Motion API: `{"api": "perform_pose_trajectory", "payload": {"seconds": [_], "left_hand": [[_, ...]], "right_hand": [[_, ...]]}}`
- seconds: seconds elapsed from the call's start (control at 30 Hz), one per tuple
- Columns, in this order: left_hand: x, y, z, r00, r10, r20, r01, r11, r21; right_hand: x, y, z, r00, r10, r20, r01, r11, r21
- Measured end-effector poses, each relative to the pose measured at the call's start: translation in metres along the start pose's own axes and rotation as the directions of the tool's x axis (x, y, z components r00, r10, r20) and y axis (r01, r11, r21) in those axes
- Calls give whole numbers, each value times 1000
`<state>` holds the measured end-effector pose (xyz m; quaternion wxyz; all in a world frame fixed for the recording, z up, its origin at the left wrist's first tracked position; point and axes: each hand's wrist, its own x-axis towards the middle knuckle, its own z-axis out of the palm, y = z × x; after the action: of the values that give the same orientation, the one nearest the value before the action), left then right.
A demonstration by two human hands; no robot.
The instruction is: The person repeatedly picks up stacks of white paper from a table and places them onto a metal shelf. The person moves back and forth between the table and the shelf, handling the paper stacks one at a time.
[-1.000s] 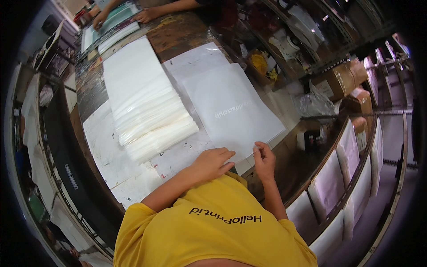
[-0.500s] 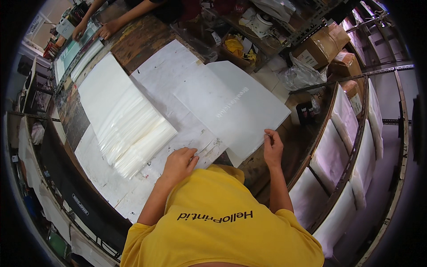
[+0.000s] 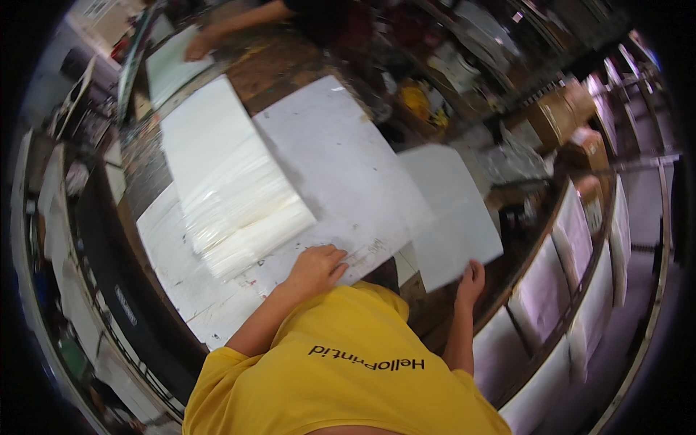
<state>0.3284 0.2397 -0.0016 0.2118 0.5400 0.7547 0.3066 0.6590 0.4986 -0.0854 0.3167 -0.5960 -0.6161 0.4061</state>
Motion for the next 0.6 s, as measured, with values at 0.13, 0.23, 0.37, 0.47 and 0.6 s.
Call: {"api": "perform_pose_trajectory", "payload": {"seconds": [0.13,0.23,0.37,0.47,0.6], "left_hand": [[2,6,-7,1000,-8,12,9,997,-83],[7,17,-18,1000,-4,-4,3,990,-139],[10,32,-41,992,21,-122,-40,986,-163],[11,36,-67,969,-13,-248,-36,980,-193],[3,25,-109,883,-67,-464,-15,985,-172]], "right_hand": [[-15,57,-7,917,392,-77,-363,898,248],[-11,125,-14,897,432,-91,-405,887,219],[-9,149,-6,819,526,-230,-453,839,303],[9,173,-3,793,537,-288,-444,832,332],[15,146,3,783,581,-222,-511,804,304]]}}
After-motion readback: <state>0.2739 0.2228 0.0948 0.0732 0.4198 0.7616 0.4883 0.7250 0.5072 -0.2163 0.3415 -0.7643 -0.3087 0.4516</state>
